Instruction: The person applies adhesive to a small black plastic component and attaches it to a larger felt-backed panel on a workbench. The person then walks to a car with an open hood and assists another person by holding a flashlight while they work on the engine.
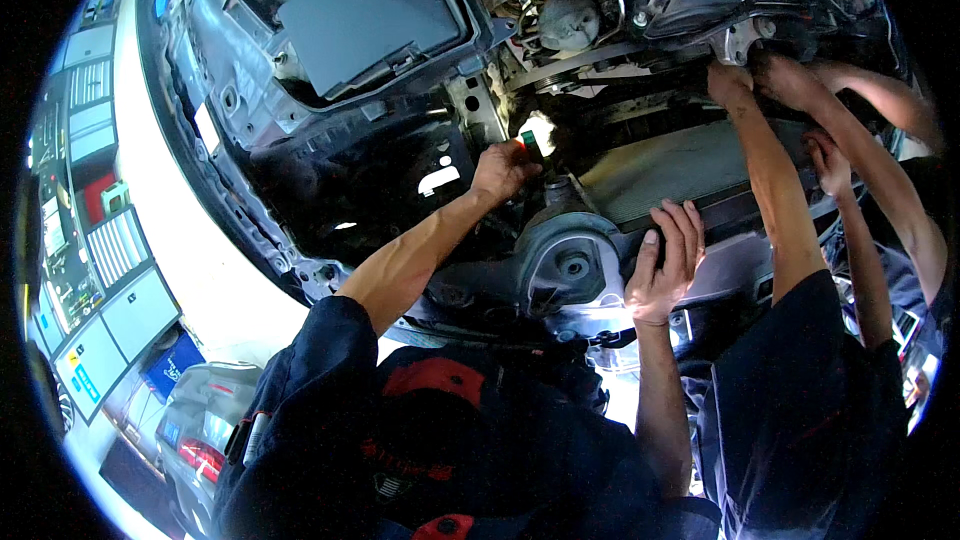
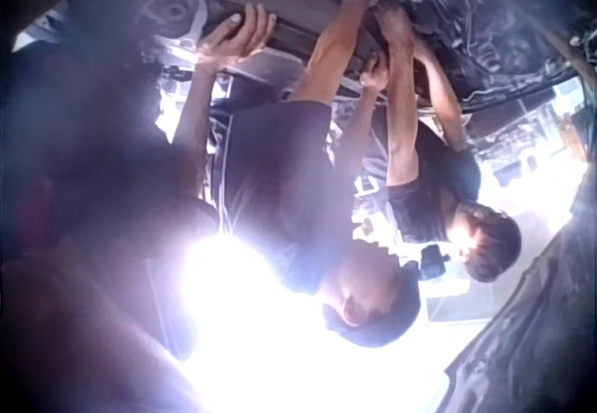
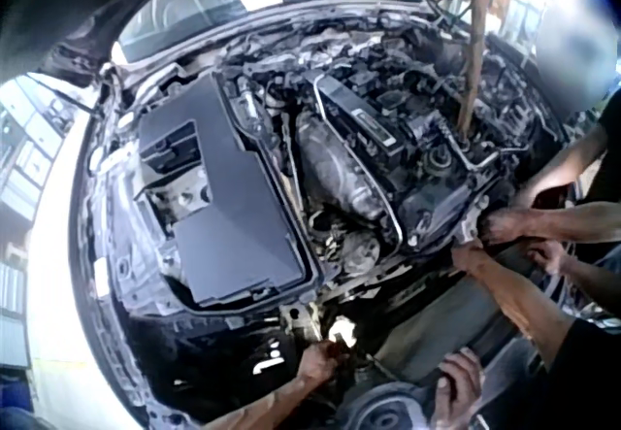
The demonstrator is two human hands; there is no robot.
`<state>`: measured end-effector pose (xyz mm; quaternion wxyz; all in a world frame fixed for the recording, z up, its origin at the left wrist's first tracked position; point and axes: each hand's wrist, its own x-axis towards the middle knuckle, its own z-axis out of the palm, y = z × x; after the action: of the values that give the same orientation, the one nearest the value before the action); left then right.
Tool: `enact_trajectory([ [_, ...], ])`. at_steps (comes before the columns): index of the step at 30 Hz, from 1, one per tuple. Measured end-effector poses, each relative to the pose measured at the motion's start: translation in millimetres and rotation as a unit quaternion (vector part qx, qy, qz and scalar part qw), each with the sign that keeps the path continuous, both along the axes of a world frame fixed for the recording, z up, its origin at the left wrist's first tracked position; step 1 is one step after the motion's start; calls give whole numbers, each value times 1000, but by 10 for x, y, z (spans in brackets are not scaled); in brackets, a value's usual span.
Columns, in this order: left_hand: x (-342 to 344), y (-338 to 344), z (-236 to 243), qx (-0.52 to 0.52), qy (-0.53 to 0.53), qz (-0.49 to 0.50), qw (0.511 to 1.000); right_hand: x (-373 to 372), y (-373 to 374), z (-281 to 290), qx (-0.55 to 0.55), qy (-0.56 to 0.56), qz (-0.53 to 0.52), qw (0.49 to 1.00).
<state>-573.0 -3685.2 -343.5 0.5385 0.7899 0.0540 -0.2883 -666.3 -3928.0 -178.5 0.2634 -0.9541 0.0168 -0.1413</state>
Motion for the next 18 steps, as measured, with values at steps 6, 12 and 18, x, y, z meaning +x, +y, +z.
enact_trajectory([
  [6,142,9,344,117,-31,38,992,23,11,16,1,-4,2,1000],
  [12,-23,79,63,53,-88,-48,994,27,11,28,-6,-4,8,1000],
  [18,-41,44,165,64,-94,-131,985,18,29,42,7,-4,4,1000],
])
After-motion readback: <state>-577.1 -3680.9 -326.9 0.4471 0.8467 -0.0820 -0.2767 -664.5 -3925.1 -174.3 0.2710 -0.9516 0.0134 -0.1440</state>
